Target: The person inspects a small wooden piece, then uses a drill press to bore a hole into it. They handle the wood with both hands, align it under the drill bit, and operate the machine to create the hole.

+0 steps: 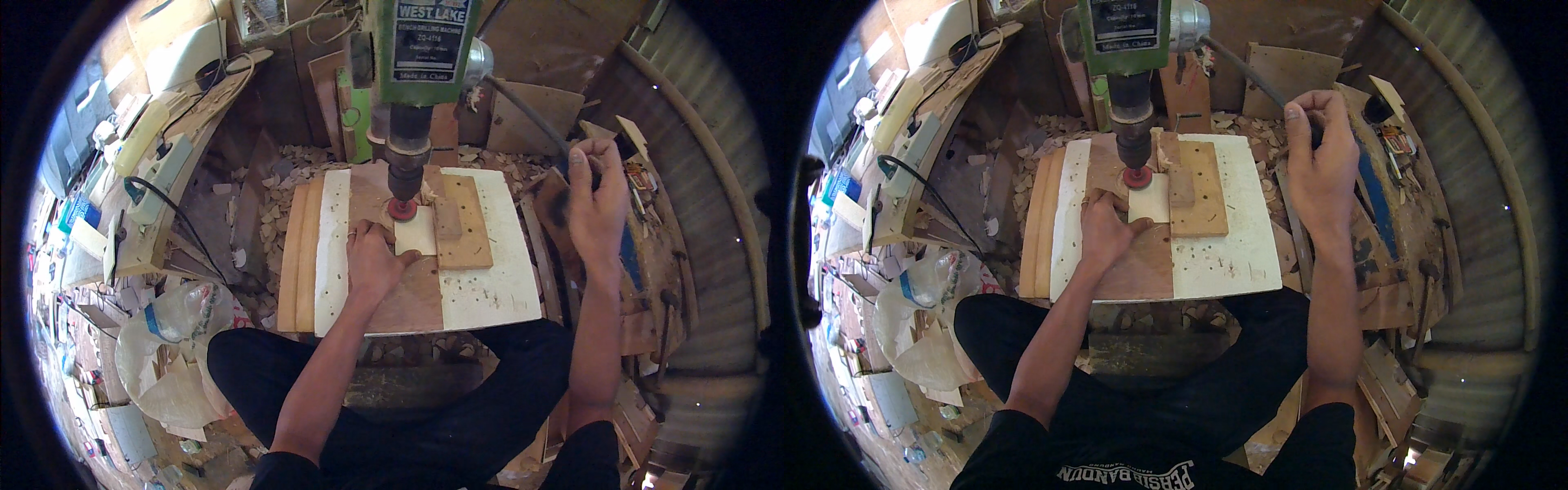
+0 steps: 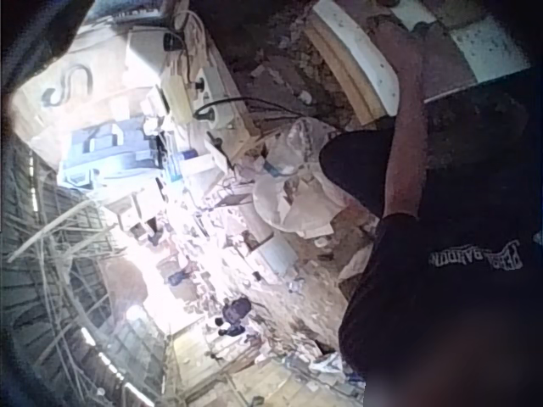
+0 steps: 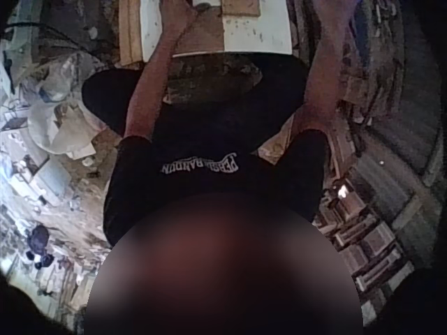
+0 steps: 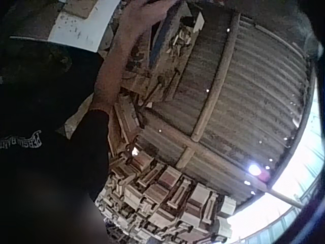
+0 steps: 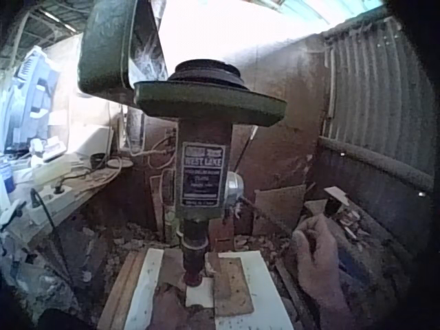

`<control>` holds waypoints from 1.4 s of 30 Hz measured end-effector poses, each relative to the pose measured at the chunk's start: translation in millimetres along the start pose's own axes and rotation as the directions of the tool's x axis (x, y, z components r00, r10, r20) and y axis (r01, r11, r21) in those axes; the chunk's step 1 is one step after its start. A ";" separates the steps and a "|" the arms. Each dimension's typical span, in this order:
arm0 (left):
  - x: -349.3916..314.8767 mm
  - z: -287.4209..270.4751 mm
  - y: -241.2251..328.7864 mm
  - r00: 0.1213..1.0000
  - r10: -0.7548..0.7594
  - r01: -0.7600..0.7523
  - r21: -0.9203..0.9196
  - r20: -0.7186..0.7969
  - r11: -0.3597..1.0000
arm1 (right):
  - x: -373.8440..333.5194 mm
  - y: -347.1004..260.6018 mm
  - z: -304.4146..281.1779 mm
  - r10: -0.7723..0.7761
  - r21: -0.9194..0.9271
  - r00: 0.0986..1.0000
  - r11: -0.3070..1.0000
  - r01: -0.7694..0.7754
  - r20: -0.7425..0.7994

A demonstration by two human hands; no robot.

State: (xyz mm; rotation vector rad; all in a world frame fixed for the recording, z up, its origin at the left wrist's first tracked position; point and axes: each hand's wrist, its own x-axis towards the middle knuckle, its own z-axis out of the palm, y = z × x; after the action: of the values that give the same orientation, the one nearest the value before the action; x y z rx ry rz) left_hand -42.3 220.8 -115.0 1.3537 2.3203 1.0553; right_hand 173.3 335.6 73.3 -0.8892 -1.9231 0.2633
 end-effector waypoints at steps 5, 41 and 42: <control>0.3 0.8 -0.4 1.000 -0.014 0.014 0.003 0.000 1.000 | -4.2 1.8 1.4 0.065 0.055 0.997 0.996 -0.067 0.051; 2.4 4.5 -7.6 0.998 0.060 -0.060 -0.024 -0.029 0.998 | 121.8 0.2 -15.9 -0.194 -0.103 0.961 0.979 0.177 -0.196; 2.5 4.5 -8.2 0.998 0.055 -0.056 -0.014 -0.021 0.998 | 145.3 5.3 -8.5 -0.385 -0.149 0.886 0.922 0.357 -0.260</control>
State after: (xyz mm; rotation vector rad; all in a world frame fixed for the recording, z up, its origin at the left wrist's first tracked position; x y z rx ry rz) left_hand -46.5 222.5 -123.6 1.4162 2.2970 1.1052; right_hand 143.9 436.6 174.0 -0.5645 -1.7991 -0.1824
